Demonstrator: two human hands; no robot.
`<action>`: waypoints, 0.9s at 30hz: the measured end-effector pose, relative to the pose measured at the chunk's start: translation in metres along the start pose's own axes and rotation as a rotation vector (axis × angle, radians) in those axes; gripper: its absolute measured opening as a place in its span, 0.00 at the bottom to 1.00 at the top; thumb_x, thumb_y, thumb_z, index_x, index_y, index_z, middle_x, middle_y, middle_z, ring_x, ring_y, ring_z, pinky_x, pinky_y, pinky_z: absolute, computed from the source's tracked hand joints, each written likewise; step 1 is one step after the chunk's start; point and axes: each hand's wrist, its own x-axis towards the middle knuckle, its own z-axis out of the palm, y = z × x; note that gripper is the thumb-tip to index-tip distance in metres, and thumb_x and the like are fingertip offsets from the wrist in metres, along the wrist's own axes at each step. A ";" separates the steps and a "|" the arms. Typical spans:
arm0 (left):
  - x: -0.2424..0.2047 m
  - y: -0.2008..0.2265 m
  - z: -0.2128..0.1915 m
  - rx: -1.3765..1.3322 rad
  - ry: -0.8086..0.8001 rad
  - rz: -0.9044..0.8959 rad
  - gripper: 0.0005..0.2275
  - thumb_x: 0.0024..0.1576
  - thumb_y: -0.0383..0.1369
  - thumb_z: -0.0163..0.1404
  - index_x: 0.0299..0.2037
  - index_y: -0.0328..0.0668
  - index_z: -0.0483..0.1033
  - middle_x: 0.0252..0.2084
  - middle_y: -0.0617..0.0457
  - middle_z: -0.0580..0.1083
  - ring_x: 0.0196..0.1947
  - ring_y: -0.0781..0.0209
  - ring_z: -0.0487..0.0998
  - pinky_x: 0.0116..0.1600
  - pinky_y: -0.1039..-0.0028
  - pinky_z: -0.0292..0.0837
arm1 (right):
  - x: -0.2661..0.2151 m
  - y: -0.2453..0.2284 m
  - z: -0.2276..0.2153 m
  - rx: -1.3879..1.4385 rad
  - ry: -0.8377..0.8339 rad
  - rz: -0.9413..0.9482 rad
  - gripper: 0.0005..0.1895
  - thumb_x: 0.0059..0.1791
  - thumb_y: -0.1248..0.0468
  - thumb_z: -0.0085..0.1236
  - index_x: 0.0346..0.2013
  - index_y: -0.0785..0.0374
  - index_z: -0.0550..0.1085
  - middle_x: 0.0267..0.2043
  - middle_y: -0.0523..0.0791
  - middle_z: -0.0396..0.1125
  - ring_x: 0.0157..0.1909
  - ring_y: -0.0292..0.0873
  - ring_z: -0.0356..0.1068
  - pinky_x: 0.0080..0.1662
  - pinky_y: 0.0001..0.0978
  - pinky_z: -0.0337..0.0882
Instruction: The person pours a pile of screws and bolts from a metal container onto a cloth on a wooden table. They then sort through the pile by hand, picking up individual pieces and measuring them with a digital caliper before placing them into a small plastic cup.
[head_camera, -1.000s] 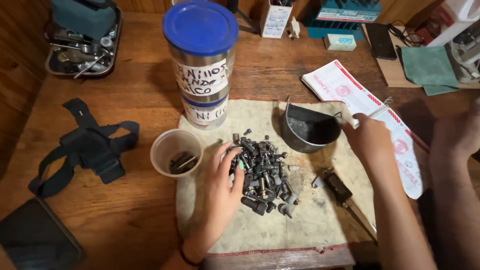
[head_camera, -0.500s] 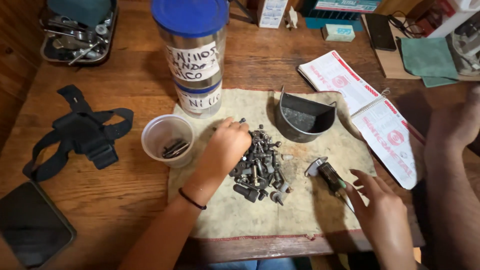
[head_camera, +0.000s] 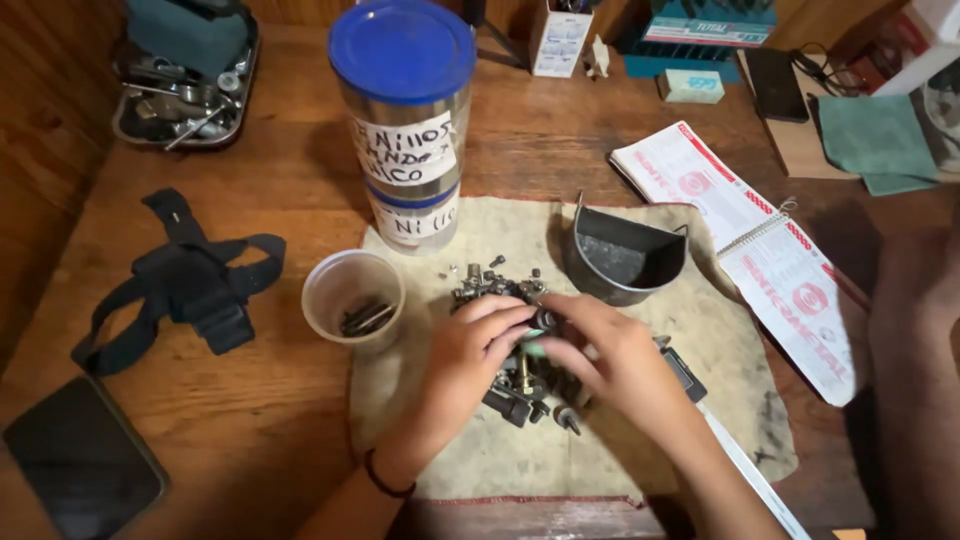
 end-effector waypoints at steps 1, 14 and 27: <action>0.000 -0.001 0.000 0.001 0.002 0.005 0.08 0.57 0.34 0.53 0.46 0.53 0.80 0.44 0.60 0.78 0.45 0.59 0.80 0.51 0.71 0.75 | 0.010 0.005 -0.001 -0.002 0.003 -0.004 0.21 0.46 0.61 0.60 0.53 0.62 0.72 0.34 0.49 0.72 0.32 0.50 0.76 0.39 0.43 0.76; -0.012 -0.018 -0.020 0.421 -0.081 -0.013 0.23 0.50 0.18 0.43 0.56 0.44 0.72 0.56 0.55 0.71 0.52 0.53 0.72 0.56 0.66 0.65 | 0.028 0.159 -0.015 -0.502 0.186 0.182 0.08 0.46 0.70 0.58 0.38 0.66 0.80 0.32 0.52 0.71 0.34 0.55 0.68 0.42 0.45 0.65; -0.007 0.015 -0.029 0.288 -0.589 0.390 0.21 0.47 0.15 0.46 0.50 0.47 0.76 0.52 0.55 0.71 0.53 0.53 0.67 0.53 0.63 0.61 | 0.026 0.151 -0.015 -0.436 0.064 0.488 0.09 0.43 0.64 0.63 0.37 0.57 0.81 0.33 0.44 0.76 0.32 0.45 0.74 0.39 0.38 0.70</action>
